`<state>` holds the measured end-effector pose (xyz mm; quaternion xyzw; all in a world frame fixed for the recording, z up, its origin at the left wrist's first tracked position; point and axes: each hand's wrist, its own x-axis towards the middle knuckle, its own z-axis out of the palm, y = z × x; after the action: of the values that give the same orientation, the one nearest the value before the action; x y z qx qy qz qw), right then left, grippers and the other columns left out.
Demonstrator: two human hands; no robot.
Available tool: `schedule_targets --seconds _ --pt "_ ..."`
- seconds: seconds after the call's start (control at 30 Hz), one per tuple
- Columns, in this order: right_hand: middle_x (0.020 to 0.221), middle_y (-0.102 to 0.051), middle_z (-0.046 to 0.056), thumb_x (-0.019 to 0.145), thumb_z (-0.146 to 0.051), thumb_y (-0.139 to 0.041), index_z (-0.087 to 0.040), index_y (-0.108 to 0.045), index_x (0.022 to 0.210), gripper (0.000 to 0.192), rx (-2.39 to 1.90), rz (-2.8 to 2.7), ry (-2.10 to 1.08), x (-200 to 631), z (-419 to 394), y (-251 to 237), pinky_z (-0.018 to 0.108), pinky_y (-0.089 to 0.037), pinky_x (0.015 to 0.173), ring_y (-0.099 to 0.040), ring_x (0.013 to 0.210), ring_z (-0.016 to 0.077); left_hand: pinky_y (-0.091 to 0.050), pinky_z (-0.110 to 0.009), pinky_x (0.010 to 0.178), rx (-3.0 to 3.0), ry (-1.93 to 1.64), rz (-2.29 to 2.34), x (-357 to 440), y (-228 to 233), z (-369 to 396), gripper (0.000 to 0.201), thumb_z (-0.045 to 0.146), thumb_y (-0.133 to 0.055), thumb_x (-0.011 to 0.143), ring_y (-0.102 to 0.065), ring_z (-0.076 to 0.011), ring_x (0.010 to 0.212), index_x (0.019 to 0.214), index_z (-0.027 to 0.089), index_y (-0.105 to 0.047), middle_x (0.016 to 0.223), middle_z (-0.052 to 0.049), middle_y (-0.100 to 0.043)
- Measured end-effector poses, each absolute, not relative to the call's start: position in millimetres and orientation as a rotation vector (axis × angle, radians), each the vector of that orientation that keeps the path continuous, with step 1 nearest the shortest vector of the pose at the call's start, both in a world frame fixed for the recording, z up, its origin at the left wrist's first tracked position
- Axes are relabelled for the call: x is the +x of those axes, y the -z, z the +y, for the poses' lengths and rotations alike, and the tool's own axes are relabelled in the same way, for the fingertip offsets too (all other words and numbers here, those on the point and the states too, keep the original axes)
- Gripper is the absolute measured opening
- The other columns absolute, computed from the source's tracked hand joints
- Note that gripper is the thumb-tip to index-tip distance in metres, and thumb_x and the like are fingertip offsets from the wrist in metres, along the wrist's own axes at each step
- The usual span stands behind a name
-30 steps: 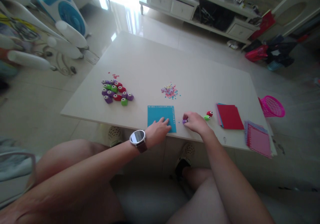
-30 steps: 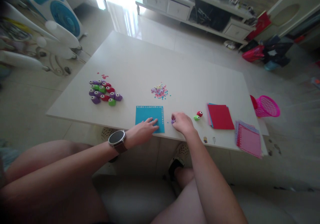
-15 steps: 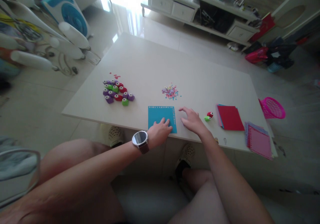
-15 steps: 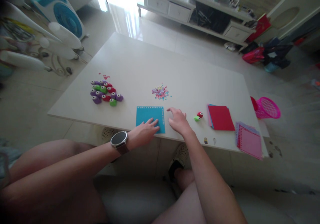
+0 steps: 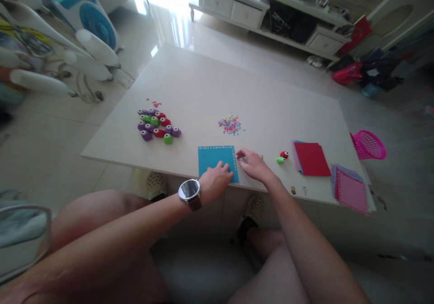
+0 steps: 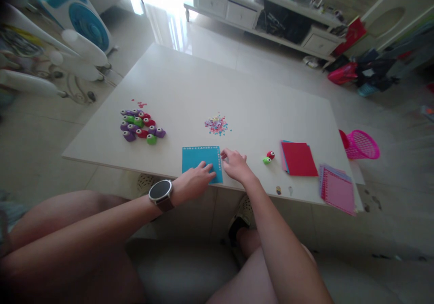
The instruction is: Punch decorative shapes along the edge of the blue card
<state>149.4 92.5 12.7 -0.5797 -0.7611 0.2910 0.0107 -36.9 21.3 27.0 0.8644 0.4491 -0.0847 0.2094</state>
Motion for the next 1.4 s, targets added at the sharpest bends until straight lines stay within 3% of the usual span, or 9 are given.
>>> schedule_targets --seconds 0.1,0.3,0.43,0.5,0.67,0.83,1.0,1.2,1.4 --pt "0.121 -0.077 0.008 0.090 -0.011 -0.054 -0.023 -0.065 0.113 0.028 -1.831 -2.368 -0.893 149.4 94.2 -10.0 0.051 -0.042 0.106 -0.066 0.121 0.0291 -0.065 -0.046 0.079 2.364 0.275 1.260 -37.2 -32.1 19.9 0.030 0.007 -0.048 0.099 -0.058 -0.0334 0.120 0.120 0.016 -0.067 0.128 -0.017 -0.061" --pt "0.128 -0.074 0.010 0.090 -0.012 -0.053 -0.023 -0.063 0.118 0.031 -1.809 -2.318 -0.944 146.7 97.5 -3.9 0.055 -0.042 0.111 -0.063 0.126 0.0295 -0.065 -0.047 0.079 2.358 0.303 1.243 -38.4 -33.9 16.1 0.028 0.008 -0.051 0.098 -0.056 -0.0346 0.123 0.119 0.016 -0.067 0.133 -0.016 -0.058" --pt "0.161 -0.052 0.013 0.087 -0.015 -0.055 -0.024 -0.055 0.141 0.054 -1.850 -2.257 -0.886 142.1 102.0 -3.5 0.068 -0.038 0.115 -0.045 0.148 0.0358 -0.066 -0.048 0.079 2.349 0.293 1.228 -39.8 -33.6 15.0 0.026 0.010 -0.055 0.097 -0.056 -0.0356 0.124 0.120 0.016 -0.067 0.134 -0.016 -0.057" --pt "0.166 -0.046 0.013 0.087 -0.016 -0.055 -0.026 -0.051 0.147 0.061 -1.858 -2.222 -0.843 139.8 104.5 -4.1 0.070 -0.036 0.116 -0.041 0.151 0.0367 -0.066 -0.049 0.079 2.342 0.291 1.219 -40.2 -34.4 14.8 0.025 0.011 -0.055 0.098 -0.056 -0.0357 0.124 0.119 0.016 -0.068 0.134 -0.017 -0.057" --pt "0.149 -0.062 0.012 0.089 -0.018 -0.056 -0.025 -0.058 0.138 0.050 -1.838 -2.258 -0.803 137.8 106.5 -3.4 0.063 -0.042 0.113 -0.052 0.139 0.0348 -0.066 -0.049 0.079 2.316 0.316 1.230 -38.6 -40.9 14.9 0.029 0.008 -0.048 0.100 -0.055 -0.0358 0.126 0.119 0.016 -0.068 0.134 -0.017 -0.057" --pt "0.129 -0.069 0.011 0.083 -0.020 -0.068 -0.022 -0.070 0.111 0.027 -1.873 -2.482 -0.668 152.5 108.2 -6.3 0.049 -0.047 0.104 -0.056 0.128 0.0330 -0.066 -0.049 0.083 2.295 0.334 1.216 -37.9 -46.8 17.6 0.029 0.009 -0.049 0.100 -0.053 -0.0359 0.130 0.122 0.015 -0.068 0.137 -0.018 -0.056" --pt "0.106 -0.075 0.008 0.080 -0.012 -0.068 -0.019 -0.072 0.109 0.029 -2.055 -2.573 -0.771 179.9 111.1 -12.0 0.030 -0.047 0.081 -0.067 0.095 0.0220 -0.065 -0.053 0.087 2.299 0.323 1.203 -39.5 -43.4 18.8 0.029 0.011 -0.051 0.100 -0.052 -0.0374 0.130 0.123 0.015 -0.068 0.138 -0.019 -0.056" --pt "0.110 -0.078 0.009 0.083 -0.003 -0.058 -0.020 -0.074 0.106 0.034 -2.422 -2.475 -0.666 213.4 115.1 -12.7 0.027 -0.046 0.076 -0.071 0.098 0.0206 -0.065 -0.050 0.086 2.314 0.323 1.201 -39.8 -40.0 18.4 0.026 0.013 -0.054 0.099 -0.053 -0.0364 0.128 0.120 0.016 -0.069 0.138 -0.019 -0.055" --pt "0.108 -0.079 0.014 0.085 -0.020 -0.065 -0.020 -0.078 0.103 0.022 -2.700 -2.273 -0.553 248.4 122.4 -16.4 0.033 -0.051 0.081 -0.073 0.101 0.0275 -0.065 -0.051 0.085 2.313 0.331 1.194 -39.5 -41.4 19.3 0.025 0.013 -0.053 0.100 -0.053 -0.0367 0.128 0.119 0.016 -0.069 0.137 -0.019 -0.055"
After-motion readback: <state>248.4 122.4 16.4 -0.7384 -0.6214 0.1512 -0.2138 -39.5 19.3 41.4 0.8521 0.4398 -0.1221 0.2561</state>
